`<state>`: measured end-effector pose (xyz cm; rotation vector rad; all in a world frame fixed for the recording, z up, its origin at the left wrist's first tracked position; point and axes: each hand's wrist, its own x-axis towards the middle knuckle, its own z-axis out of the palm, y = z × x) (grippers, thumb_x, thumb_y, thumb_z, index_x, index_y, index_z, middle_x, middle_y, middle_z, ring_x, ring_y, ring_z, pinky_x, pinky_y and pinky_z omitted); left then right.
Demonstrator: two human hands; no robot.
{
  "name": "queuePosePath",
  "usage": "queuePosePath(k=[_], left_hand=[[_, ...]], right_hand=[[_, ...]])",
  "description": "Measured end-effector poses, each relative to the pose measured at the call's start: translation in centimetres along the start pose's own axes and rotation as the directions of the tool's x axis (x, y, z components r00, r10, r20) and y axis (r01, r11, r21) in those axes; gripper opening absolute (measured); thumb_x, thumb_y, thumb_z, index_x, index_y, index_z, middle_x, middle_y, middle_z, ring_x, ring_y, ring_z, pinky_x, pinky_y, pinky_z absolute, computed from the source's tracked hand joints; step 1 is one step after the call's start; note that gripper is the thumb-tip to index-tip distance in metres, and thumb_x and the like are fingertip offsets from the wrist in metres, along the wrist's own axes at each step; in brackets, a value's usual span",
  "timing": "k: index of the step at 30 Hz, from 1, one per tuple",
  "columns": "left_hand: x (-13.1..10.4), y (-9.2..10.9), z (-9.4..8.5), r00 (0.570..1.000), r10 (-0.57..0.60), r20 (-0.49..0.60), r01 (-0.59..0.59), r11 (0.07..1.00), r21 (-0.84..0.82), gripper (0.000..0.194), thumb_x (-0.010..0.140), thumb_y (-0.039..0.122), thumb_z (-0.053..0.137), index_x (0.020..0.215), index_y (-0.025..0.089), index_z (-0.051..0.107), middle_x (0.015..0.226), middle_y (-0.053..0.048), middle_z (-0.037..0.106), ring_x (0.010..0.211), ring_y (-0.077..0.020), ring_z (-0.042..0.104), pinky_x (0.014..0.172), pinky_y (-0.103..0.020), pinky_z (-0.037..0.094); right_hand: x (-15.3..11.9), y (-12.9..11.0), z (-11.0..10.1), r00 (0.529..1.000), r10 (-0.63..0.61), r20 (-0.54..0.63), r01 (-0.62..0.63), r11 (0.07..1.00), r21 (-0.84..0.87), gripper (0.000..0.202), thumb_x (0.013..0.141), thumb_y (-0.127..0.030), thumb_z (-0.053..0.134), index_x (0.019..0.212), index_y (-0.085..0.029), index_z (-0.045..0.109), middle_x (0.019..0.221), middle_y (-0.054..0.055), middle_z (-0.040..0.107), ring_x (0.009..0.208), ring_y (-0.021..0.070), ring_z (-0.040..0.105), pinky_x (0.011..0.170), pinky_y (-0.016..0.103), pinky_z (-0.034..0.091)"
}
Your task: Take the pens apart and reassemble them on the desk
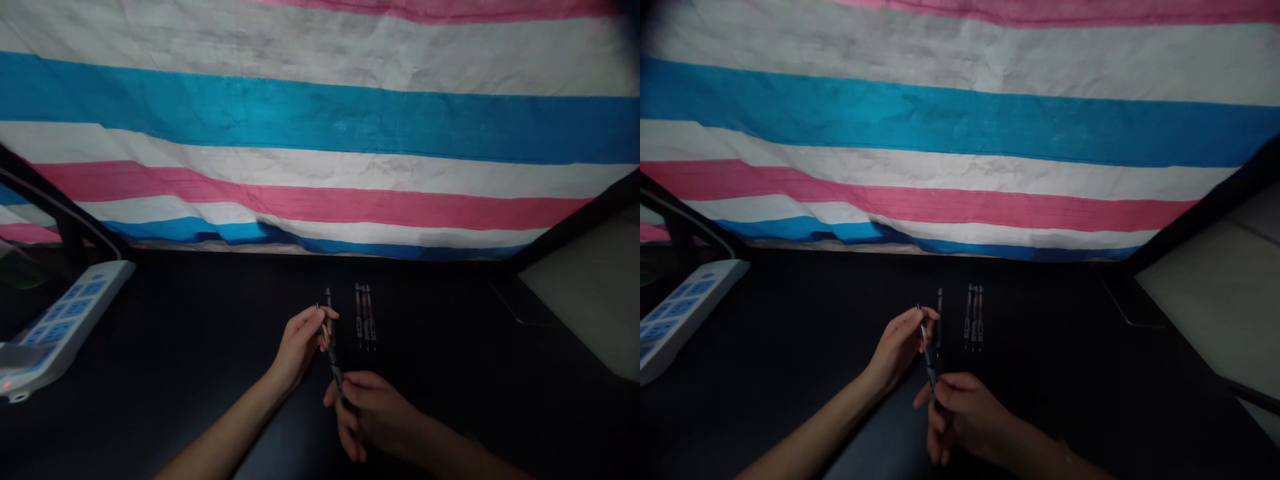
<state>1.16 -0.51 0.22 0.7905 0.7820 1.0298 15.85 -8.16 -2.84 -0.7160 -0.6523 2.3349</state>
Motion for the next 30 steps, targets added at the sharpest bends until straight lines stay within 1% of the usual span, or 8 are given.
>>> queuePosePath(k=[4, 8, 15, 18, 21, 23, 26, 30], left_hand=[[-0.4, -0.1, 0.3, 1.0, 0.002, 0.03, -0.002, 1.0, -0.023, 0.034, 0.08, 0.046, 0.063, 0.075, 0.013, 0.064, 0.056, 0.003, 0.049, 0.044, -0.005, 0.033, 0.044, -0.019, 0.026], [-1.1, -0.4, 0.6, 0.998, 0.054, -0.045, -0.053, 0.998, 0.028, 0.036, 0.082, 0.047, 0.062, 0.069, 0.013, 0.059, 0.059, 0.0, 0.055, 0.044, -0.005, 0.033, 0.042, -0.019, 0.022], [-1.5, -0.8, 0.6, 0.981, 0.121, -0.155, -0.1, 0.985, 0.14, 0.037, 0.082, 0.048, 0.061, 0.067, 0.013, 0.059, 0.057, -0.001, 0.059, 0.042, -0.005, 0.035, 0.041, -0.018, 0.021], [-1.0, -0.7, 0.3, 0.992, 0.06, -0.109, -0.052, 0.996, 0.077, 0.037, 0.08, 0.048, 0.061, 0.068, 0.013, 0.06, 0.057, -0.002, 0.06, 0.041, -0.0057, 0.037, 0.04, -0.019, 0.023], [-0.3, -0.5, 0.0, 0.998, -0.002, -0.059, 0.003, 1.0, 0.018, 0.036, 0.078, 0.047, 0.064, 0.068, 0.012, 0.061, 0.055, -0.002, 0.06, 0.039, -0.0055, 0.037, 0.039, -0.018, 0.023], [0.0, -0.4, -0.2, 0.999, -0.014, -0.042, 0.014, 1.0, 0.005, 0.036, 0.077, 0.046, 0.065, 0.067, 0.012, 0.061, 0.053, -0.002, 0.06, 0.038, -0.0051, 0.037, 0.038, -0.018, 0.022], [0.1, -0.4, -0.3, 0.999, -0.011, -0.039, 0.011, 1.0, -0.002, 0.036, 0.076, 0.047, 0.065, 0.068, 0.012, 0.06, 0.053, -0.002, 0.061, 0.037, -0.0052, 0.039, 0.036, -0.018, 0.023], [0.0, -0.4, -0.1, 0.999, -0.017, -0.044, 0.016, 1.0, -0.014, 0.036, 0.076, 0.046, 0.066, 0.066, 0.012, 0.06, 0.052, -0.002, 0.06, 0.036, -0.0048, 0.039, 0.036, -0.017, 0.024]], right_hand=[[-0.1, -0.3, 0.4, 0.998, 0.033, 0.062, -0.032, 0.999, -0.011, 0.049, 0.086, -0.055, 0.056, 0.105, -0.01, 0.06, 0.056, -0.006, 0.048, 0.041, 0.0093, 0.055, 0.036, 0.017, 0.039], [-0.2, -0.6, 1.0, 0.995, 0.017, -0.097, -0.041, 0.968, -0.248, 0.044, 0.085, -0.056, 0.055, 0.082, -0.012, 0.058, 0.05, -0.006, 0.048, 0.029, 0.004, 0.043, 0.029, 0.013, 0.024], [-0.3, -0.5, 1.4, 0.948, -0.158, -0.276, -0.002, 0.865, -0.501, 0.035, 0.082, -0.044, 0.061, 0.067, -0.013, 0.054, 0.043, -0.007, 0.046, 0.025, 0.0018, 0.032, 0.026, 0.013, 0.019], [-0.2, -0.4, 1.2, 0.968, -0.129, -0.217, 0.024, 0.903, -0.429, 0.033, 0.082, -0.044, 0.061, 0.082, -0.012, 0.058, 0.051, -0.003, 0.056, 0.033, 0.0059, 0.049, 0.032, 0.014, 0.029], [0.1, -0.4, 0.8, 0.992, -0.038, -0.123, 0.01, 0.977, -0.214, 0.046, 0.084, -0.054, 0.056, 0.1, -0.01, 0.057, 0.072, 0.006, 0.066, 0.055, 0.0152, 0.066, 0.041, 0.018, 0.042], [0.3, -0.4, 0.6, 0.997, 0.012, -0.078, -0.021, 0.994, -0.111, 0.048, 0.085, -0.057, 0.053, 0.096, -0.011, 0.055, 0.072, 0.008, 0.066, 0.059, 0.0179, 0.068, 0.043, 0.02, 0.045], [0.4, -0.6, 0.4, 0.997, 0.013, -0.074, -0.021, 0.994, -0.106, 0.035, 0.082, -0.046, 0.063, 0.086, -0.015, 0.046, 0.064, 0.002, 0.063, 0.054, 0.0163, 0.067, 0.043, 0.018, 0.043], [0.2, -0.7, 0.3, 0.999, 0.032, -0.033, -0.035, 0.995, -0.097, 0.037, 0.085, -0.048, 0.058, 0.099, -0.015, 0.046, 0.075, 0.008, 0.069, 0.059, 0.018, 0.069, 0.044, 0.019, 0.044]])
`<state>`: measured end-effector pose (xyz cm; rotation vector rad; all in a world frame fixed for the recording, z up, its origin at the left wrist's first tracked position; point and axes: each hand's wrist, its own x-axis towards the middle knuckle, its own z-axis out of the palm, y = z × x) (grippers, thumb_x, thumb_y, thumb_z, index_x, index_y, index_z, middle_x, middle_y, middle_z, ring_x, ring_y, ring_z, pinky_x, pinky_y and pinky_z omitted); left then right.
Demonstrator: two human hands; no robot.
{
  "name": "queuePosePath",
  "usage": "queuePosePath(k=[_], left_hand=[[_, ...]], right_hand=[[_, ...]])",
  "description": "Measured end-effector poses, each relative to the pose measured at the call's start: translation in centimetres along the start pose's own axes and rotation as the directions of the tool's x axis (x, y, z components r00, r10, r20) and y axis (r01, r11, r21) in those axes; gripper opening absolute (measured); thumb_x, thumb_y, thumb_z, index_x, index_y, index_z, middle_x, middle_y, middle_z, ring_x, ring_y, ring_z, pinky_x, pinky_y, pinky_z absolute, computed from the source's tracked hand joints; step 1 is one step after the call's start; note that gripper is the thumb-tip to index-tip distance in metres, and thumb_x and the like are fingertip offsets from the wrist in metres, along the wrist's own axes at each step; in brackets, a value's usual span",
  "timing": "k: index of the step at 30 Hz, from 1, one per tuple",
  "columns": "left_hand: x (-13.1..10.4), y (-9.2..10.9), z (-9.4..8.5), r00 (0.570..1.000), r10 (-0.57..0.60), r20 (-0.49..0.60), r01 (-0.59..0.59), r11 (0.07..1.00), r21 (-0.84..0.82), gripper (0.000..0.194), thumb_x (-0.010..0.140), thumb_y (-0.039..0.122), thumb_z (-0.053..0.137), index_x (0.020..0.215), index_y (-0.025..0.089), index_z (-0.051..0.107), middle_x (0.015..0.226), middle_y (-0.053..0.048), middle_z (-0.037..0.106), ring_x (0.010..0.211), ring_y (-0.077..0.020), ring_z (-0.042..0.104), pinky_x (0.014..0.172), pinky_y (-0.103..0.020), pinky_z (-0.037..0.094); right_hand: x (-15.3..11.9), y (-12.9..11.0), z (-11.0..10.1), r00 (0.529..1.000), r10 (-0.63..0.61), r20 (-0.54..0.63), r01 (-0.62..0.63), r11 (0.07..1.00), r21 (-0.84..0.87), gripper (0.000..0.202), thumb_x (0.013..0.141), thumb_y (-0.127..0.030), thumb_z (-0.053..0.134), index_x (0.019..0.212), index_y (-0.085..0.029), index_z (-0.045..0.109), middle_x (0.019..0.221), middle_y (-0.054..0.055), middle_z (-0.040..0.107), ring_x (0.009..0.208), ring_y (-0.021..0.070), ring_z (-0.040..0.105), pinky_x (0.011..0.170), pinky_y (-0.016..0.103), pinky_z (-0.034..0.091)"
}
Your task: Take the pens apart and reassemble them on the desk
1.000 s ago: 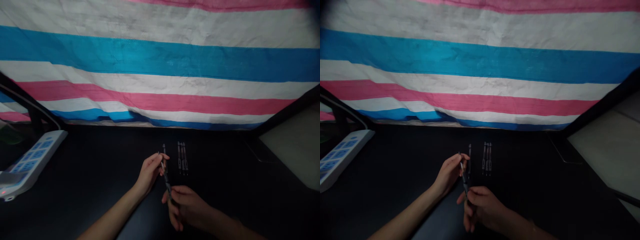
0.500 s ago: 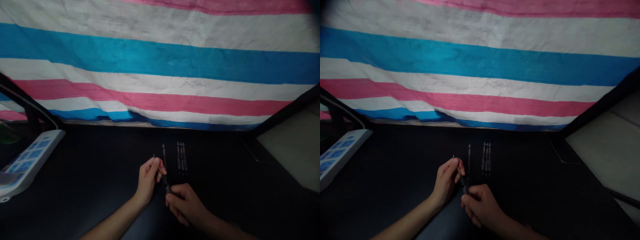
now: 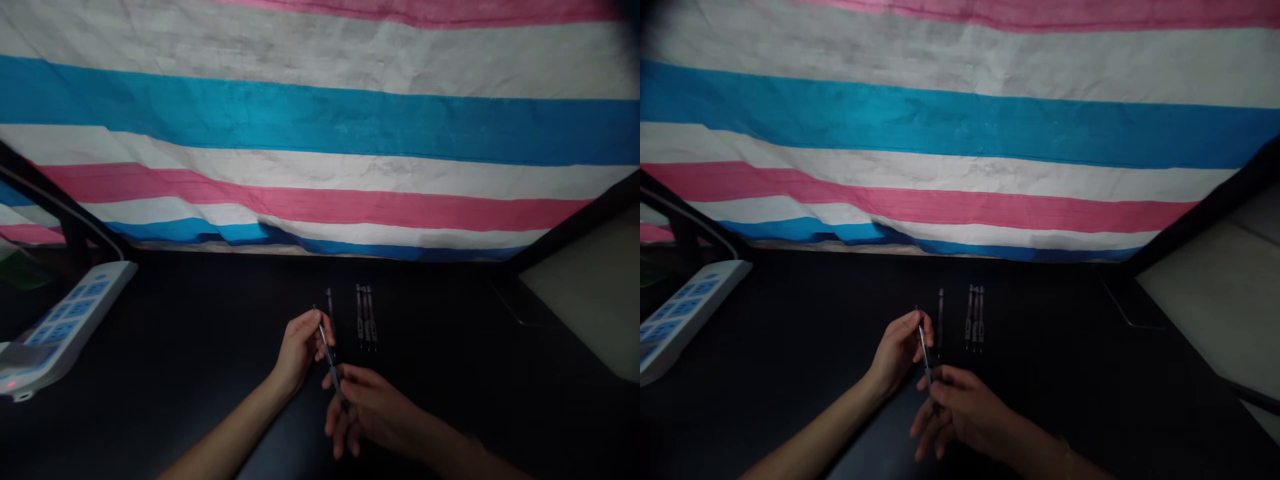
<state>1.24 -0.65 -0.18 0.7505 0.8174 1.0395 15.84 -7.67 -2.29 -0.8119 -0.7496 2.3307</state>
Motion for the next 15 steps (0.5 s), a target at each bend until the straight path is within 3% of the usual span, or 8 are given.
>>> queuePosePath(k=[3, 7, 11, 15], left_hand=[[-0.05, 0.01, 0.04, 1.0, -0.004, 0.002, 0.004, 1.0, -0.014, 0.035, 0.075, 0.045, 0.066, 0.066, 0.012, 0.06, 0.051, -0.001, 0.059, 0.037, -0.005, 0.04, 0.035, -0.017, 0.025], [0.03, -0.1, -0.11, 1.0, -0.003, 0.018, 0.004, 1.0, -0.016, 0.035, 0.076, 0.044, 0.066, 0.065, 0.012, 0.06, 0.05, -0.001, 0.059, 0.036, -0.0052, 0.04, 0.035, -0.017, 0.025], [0.07, -0.2, -0.22, 1.0, 0.0, 0.02, 0.001, 1.0, -0.017, 0.035, 0.076, 0.044, 0.065, 0.065, 0.011, 0.06, 0.05, -0.001, 0.058, 0.036, -0.0045, 0.039, 0.034, -0.016, 0.024], [-0.01, -0.1, -0.08, 1.0, -0.004, 0.011, 0.005, 1.0, -0.006, 0.036, 0.075, 0.044, 0.066, 0.064, 0.011, 0.059, 0.049, -0.001, 0.057, 0.036, -0.0048, 0.039, 0.034, -0.016, 0.024]], right_hand=[[-0.07, 0.16, -0.08, 1.0, 0.015, 0.013, -0.015, 1.0, 0.027, 0.041, 0.089, -0.054, 0.05, 0.095, -0.013, 0.048, 0.076, 0.01, 0.069, 0.06, 0.0185, 0.07, 0.044, 0.02, 0.044], [-0.15, 0.08, 0.0, 1.0, 0.002, 0.007, -0.002, 1.0, 0.012, 0.036, 0.083, -0.045, 0.063, 0.096, -0.017, 0.044, 0.077, 0.008, 0.07, 0.061, 0.0183, 0.07, 0.045, 0.019, 0.044], [-0.2, -0.06, 0.0, 0.999, 0.025, 0.02, -0.026, 0.999, 0.027, 0.041, 0.088, -0.053, 0.051, 0.097, -0.013, 0.051, 0.081, 0.011, 0.07, 0.065, 0.0182, 0.069, 0.05, 0.022, 0.046], [-0.21, 0.01, -0.05, 1.0, -0.024, 0.006, 0.024, 0.999, 0.043, 0.029, 0.082, -0.034, 0.067, 0.091, -0.015, 0.048, 0.08, 0.008, 0.07, 0.068, 0.0181, 0.069, 0.065, 0.03, 0.048]])
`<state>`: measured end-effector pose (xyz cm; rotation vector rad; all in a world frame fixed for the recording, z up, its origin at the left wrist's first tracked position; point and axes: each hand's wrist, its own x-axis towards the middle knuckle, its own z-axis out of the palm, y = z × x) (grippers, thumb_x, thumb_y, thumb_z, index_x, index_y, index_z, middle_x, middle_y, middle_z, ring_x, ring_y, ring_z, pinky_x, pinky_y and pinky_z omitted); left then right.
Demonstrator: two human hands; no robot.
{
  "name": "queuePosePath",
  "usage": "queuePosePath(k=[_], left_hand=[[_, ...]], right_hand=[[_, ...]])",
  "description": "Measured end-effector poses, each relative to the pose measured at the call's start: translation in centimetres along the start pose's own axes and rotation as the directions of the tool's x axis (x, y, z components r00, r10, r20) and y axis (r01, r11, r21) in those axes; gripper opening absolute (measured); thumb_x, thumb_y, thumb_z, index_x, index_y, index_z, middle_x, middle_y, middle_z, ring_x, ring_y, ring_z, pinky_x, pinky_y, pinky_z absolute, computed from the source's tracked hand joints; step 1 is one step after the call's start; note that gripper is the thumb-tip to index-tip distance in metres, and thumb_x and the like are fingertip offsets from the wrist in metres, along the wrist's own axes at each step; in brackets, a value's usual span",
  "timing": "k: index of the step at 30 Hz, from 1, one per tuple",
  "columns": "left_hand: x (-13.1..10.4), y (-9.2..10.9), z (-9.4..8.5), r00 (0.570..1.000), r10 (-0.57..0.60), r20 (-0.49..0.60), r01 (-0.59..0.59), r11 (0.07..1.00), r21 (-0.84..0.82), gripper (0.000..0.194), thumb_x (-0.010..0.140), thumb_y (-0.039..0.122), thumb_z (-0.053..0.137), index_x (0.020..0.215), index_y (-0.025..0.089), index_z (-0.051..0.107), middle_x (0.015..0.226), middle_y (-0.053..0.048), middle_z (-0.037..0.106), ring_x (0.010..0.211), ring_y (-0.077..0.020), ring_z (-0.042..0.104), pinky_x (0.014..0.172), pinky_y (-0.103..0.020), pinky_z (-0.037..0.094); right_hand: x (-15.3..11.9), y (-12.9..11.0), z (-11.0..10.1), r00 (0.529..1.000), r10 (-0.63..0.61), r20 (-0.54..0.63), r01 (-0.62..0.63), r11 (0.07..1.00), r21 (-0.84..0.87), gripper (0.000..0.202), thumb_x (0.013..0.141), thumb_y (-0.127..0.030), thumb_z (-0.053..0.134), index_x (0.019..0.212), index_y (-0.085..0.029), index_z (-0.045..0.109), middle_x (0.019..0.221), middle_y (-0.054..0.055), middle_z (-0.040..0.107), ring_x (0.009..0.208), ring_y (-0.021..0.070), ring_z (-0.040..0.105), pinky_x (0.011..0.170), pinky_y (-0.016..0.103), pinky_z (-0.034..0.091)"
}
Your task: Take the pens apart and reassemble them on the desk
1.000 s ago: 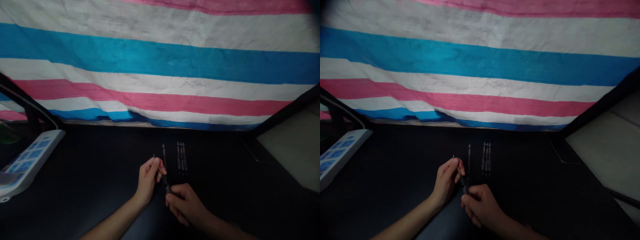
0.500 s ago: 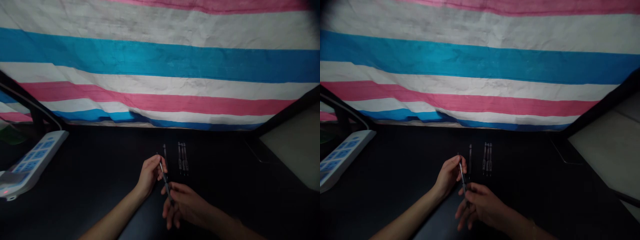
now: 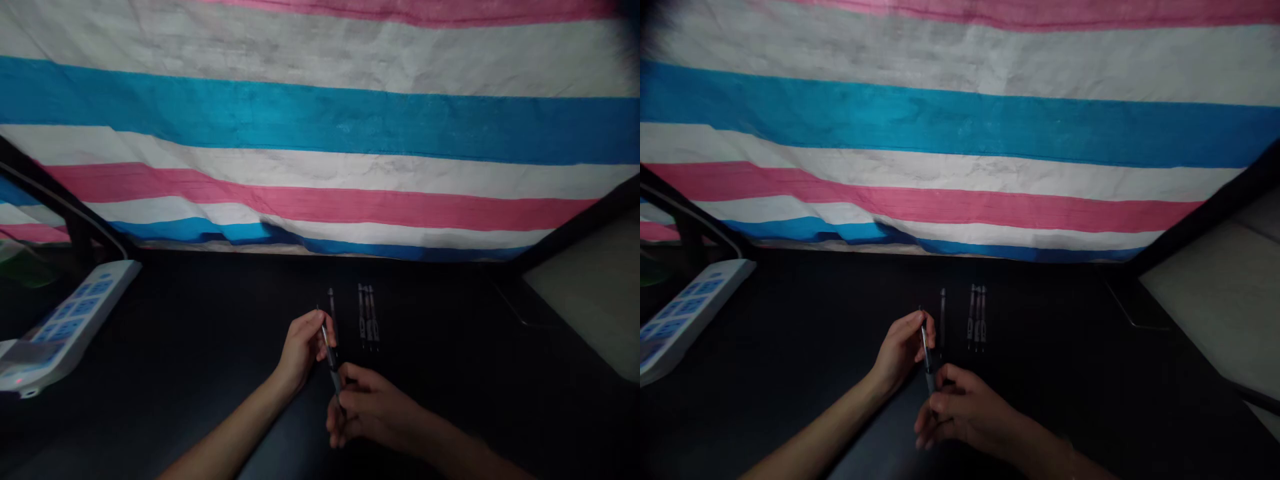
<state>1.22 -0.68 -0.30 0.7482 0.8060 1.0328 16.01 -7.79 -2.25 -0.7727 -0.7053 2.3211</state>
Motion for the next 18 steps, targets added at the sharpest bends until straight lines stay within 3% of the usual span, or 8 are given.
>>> queuePosePath(k=[5, 8, 12, 16, 18], left_hand=[[-0.03, 0.17, 0.12, 1.0, -0.002, -0.004, 0.002, 1.0, 0.007, 0.036, 0.075, 0.045, 0.066, 0.063, 0.011, 0.059, 0.049, -0.002, 0.058, 0.036, -0.0046, 0.039, 0.034, -0.016, 0.025], [-0.03, 0.23, 0.13, 1.0, -0.007, 0.003, 0.007, 1.0, -0.006, 0.036, 0.074, 0.045, 0.067, 0.064, 0.011, 0.06, 0.049, -0.002, 0.057, 0.037, -0.0055, 0.041, 0.035, -0.016, 0.026], [-0.09, 0.3, 0.19, 1.0, 0.0, 0.0, 0.0, 1.0, -0.003, 0.036, 0.075, 0.044, 0.066, 0.062, 0.011, 0.059, 0.049, -0.001, 0.056, 0.037, -0.0049, 0.04, 0.035, -0.016, 0.026], [-0.09, 0.15, 0.11, 1.0, -0.001, 0.02, 0.001, 1.0, -0.001, 0.035, 0.076, 0.043, 0.066, 0.063, 0.011, 0.06, 0.051, -0.001, 0.057, 0.037, -0.0045, 0.04, 0.035, -0.016, 0.026], [-0.02, -0.01, 0.01, 1.0, -0.003, 0.027, 0.003, 1.0, -0.007, 0.035, 0.077, 0.043, 0.065, 0.064, 0.011, 0.06, 0.051, -0.001, 0.057, 0.037, -0.005, 0.041, 0.035, -0.016, 0.026]], right_hand=[[0.1, 0.02, 0.03, 1.0, 0.015, -0.002, -0.015, 0.999, 0.029, 0.033, 0.088, -0.043, 0.057, 0.096, -0.011, 0.054, 0.082, 0.013, 0.069, 0.072, 0.0201, 0.068, 0.071, 0.035, 0.047], [0.12, -0.01, 0.03, 1.0, 0.007, -0.004, -0.007, 1.0, 0.029, 0.029, 0.087, -0.039, 0.058, 0.085, -0.011, 0.054, 0.078, 0.011, 0.067, 0.07, 0.0194, 0.068, 0.072, 0.036, 0.047], [-0.08, -0.22, 0.02, 1.0, -0.014, -0.003, 0.014, 0.998, 0.065, 0.022, 0.082, -0.028, 0.067, 0.087, -0.015, 0.049, 0.081, 0.008, 0.068, 0.073, 0.0197, 0.068, 0.073, 0.036, 0.046], [-0.19, -0.2, -0.18, 1.0, 0.01, 0.027, -0.011, 0.999, 0.049, 0.028, 0.088, -0.034, 0.06, 0.104, -0.011, 0.055, 0.084, 0.012, 0.068, 0.075, 0.0196, 0.068, 0.076, 0.037, 0.046], [-0.13, -0.04, -0.31, 0.999, 0.02, 0.038, -0.021, 0.999, 0.031, 0.028, 0.089, -0.034, 0.059, 0.098, -0.007, 0.059, 0.082, 0.013, 0.068, 0.074, 0.0194, 0.067, 0.075, 0.037, 0.046]])
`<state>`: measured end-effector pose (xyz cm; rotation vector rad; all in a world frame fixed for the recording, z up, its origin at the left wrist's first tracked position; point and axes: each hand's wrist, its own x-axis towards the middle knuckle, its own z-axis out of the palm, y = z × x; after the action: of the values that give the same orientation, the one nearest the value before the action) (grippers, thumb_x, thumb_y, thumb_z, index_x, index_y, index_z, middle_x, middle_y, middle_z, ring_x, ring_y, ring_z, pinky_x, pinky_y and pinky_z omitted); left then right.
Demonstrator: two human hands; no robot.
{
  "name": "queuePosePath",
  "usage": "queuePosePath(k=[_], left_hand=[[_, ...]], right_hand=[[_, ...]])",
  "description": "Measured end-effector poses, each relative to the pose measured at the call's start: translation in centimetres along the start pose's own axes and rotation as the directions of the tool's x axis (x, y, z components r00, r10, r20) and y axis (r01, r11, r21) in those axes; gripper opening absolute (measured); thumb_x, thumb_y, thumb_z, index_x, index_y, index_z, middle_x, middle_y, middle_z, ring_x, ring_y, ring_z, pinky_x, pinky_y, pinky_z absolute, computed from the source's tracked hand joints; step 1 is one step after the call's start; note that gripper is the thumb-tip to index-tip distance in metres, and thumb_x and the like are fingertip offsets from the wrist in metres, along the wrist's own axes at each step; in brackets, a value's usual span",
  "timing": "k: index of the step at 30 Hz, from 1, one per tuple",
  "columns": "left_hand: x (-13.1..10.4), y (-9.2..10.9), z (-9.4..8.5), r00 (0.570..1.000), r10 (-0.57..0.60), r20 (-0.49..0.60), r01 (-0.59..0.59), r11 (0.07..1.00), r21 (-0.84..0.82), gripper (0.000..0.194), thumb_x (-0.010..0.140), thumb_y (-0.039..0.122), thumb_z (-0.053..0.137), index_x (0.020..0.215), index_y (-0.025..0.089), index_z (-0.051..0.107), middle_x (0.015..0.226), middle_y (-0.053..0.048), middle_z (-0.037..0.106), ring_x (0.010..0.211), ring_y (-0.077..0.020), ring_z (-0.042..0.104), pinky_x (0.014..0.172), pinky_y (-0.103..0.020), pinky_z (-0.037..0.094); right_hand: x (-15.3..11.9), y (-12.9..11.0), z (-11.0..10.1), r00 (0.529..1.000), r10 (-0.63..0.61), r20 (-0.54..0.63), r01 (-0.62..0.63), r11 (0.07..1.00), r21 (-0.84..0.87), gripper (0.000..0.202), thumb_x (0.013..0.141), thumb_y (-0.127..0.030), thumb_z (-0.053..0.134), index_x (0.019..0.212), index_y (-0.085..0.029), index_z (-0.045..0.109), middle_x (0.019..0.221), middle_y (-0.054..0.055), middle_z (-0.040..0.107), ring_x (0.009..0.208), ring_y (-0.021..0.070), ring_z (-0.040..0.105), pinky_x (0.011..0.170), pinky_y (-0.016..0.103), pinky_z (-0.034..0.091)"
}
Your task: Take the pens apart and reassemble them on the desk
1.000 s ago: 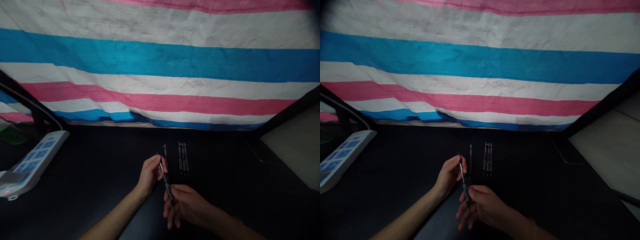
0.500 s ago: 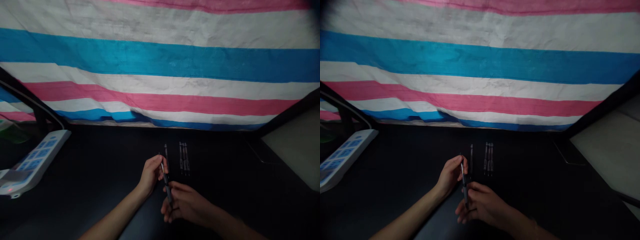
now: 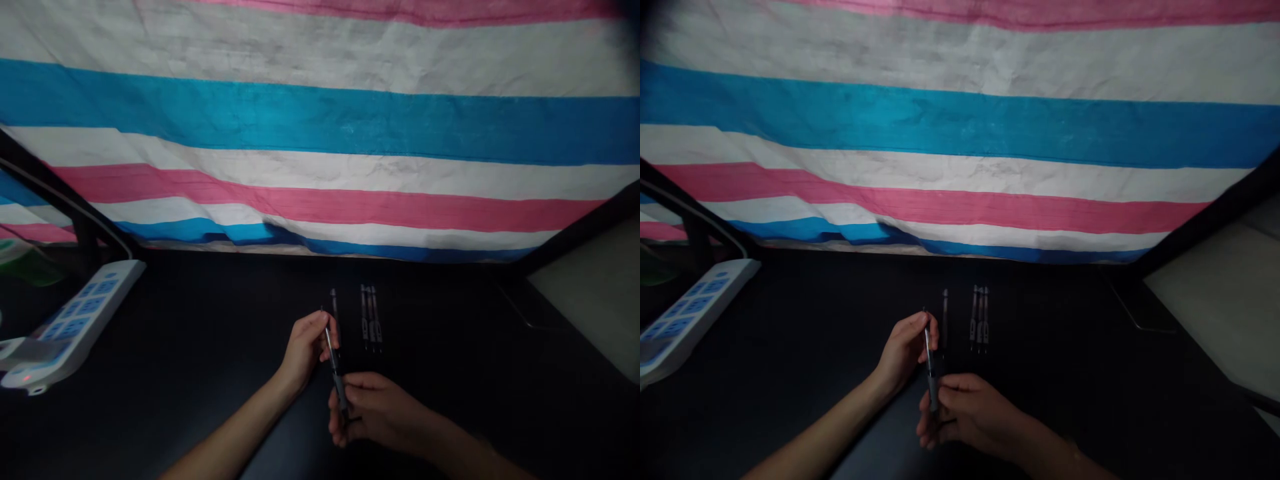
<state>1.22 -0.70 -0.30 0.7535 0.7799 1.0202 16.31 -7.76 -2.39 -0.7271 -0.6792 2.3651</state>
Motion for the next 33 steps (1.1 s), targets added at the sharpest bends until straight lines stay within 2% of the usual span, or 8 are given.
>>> queuePosePath(k=[6, 9, 11, 14, 16, 19, 25, 33], left_hand=[[0.09, -0.09, -0.07, 1.0, 0.0, -0.007, 0.0, 1.0, -0.018, 0.035, 0.075, 0.044, 0.067, 0.065, 0.011, 0.06, 0.05, -0.002, 0.057, 0.037, -0.0056, 0.041, 0.035, -0.016, 0.027], [0.05, -0.02, 0.01, 1.0, 0.001, -0.013, -0.002, 1.0, -0.014, 0.035, 0.075, 0.044, 0.067, 0.064, 0.011, 0.06, 0.05, -0.001, 0.057, 0.038, -0.0058, 0.042, 0.035, -0.016, 0.027], [0.03, -0.03, 0.01, 1.0, 0.011, -0.011, -0.011, 1.0, -0.008, 0.035, 0.076, 0.044, 0.067, 0.064, 0.011, 0.06, 0.05, -0.001, 0.057, 0.038, -0.0056, 0.042, 0.035, -0.016, 0.028], [0.03, -0.09, -0.06, 1.0, 0.018, 0.002, -0.018, 1.0, 0.002, 0.035, 0.077, 0.043, 0.065, 0.064, 0.011, 0.06, 0.051, -0.001, 0.057, 0.037, -0.0051, 0.041, 0.035, -0.016, 0.028], [0.03, -0.13, -0.11, 1.0, 0.013, 0.001, -0.013, 1.0, 0.005, 0.036, 0.077, 0.044, 0.065, 0.065, 0.011, 0.06, 0.051, -0.001, 0.057, 0.038, -0.0054, 0.042, 0.035, -0.016, 0.028], [0.04, -0.16, -0.16, 1.0, 0.01, -0.011, -0.01, 1.0, -0.004, 0.036, 0.076, 0.045, 0.066, 0.065, 0.011, 0.06, 0.05, -0.001, 0.057, 0.038, -0.006, 0.042, 0.035, -0.016, 0.028], [0.06, -0.22, -0.27, 1.0, 0.015, 0.001, -0.015, 1.0, -0.009, 0.035, 0.077, 0.044, 0.065, 0.065, 0.011, 0.06, 0.051, -0.001, 0.057, 0.038, -0.0054, 0.042, 0.035, -0.016, 0.027], [0.22, 0.25, -0.18, 0.998, 0.027, -0.05, -0.027, 1.0, -0.012, 0.035, 0.076, 0.044, 0.066, 0.065, 0.012, 0.059, 0.051, -0.001, 0.056, 0.039, -0.0063, 0.042, 0.035, -0.017, 0.026]], right_hand=[[0.13, 0.16, 0.1, 0.999, 0.019, -0.037, -0.019, 1.0, -0.004, 0.029, 0.085, -0.037, 0.062, 0.086, -0.008, 0.058, 0.073, 0.008, 0.065, 0.068, 0.0186, 0.066, 0.071, 0.035, 0.046], [0.04, -0.02, 0.27, 0.999, -0.018, -0.039, 0.018, 1.0, -0.011, 0.025, 0.079, -0.028, 0.07, 0.083, -0.013, 0.051, 0.073, 0.005, 0.065, 0.069, 0.0176, 0.066, 0.072, 0.034, 0.046], [-0.03, -0.12, 0.31, 0.998, -0.05, -0.03, 0.05, 0.999, -0.005, 0.027, 0.076, -0.023, 0.072, 0.087, -0.016, 0.048, 0.077, 0.004, 0.066, 0.072, 0.0175, 0.067, 0.073, 0.034, 0.047], [-0.08, -0.08, 0.24, 1.0, -0.024, 0.0, 0.024, 1.0, 0.011, 0.028, 0.086, -0.033, 0.063, 0.101, -0.013, 0.05, 0.085, 0.01, 0.068, 0.078, 0.0203, 0.069, 0.076, 0.036, 0.047], [-0.07, 0.06, 0.14, 1.0, -0.001, 0.017, 0.001, 1.0, -0.002, 0.029, 0.09, -0.037, 0.056, 0.1, -0.01, 0.052, 0.087, 0.014, 0.068, 0.08, 0.022, 0.069, 0.076, 0.036, 0.047], [-0.06, 0.27, -0.01, 1.0, -0.014, 0.008, 0.014, 0.999, -0.032, 0.023, 0.088, -0.032, 0.06, 0.091, -0.011, 0.05, 0.082, 0.012, 0.069, 0.076, 0.022, 0.07, 0.073, 0.034, 0.047], [-0.13, 0.03, 0.03, 0.998, 0.019, 0.064, -0.016, 0.998, -0.058, 0.034, 0.085, -0.034, 0.062, 0.107, -0.011, 0.051, 0.092, 0.014, 0.068, 0.075, 0.0201, 0.07, 0.069, 0.031, 0.048], [-0.13, -0.08, 0.2, 0.994, 0.097, -0.04, -0.104, 0.96, -0.26, 0.026, 0.073, -0.022, 0.065, 0.089, -0.016, 0.046, 0.062, 0.003, 0.068, 0.045, 0.0126, 0.061, 0.043, 0.017, 0.04]])
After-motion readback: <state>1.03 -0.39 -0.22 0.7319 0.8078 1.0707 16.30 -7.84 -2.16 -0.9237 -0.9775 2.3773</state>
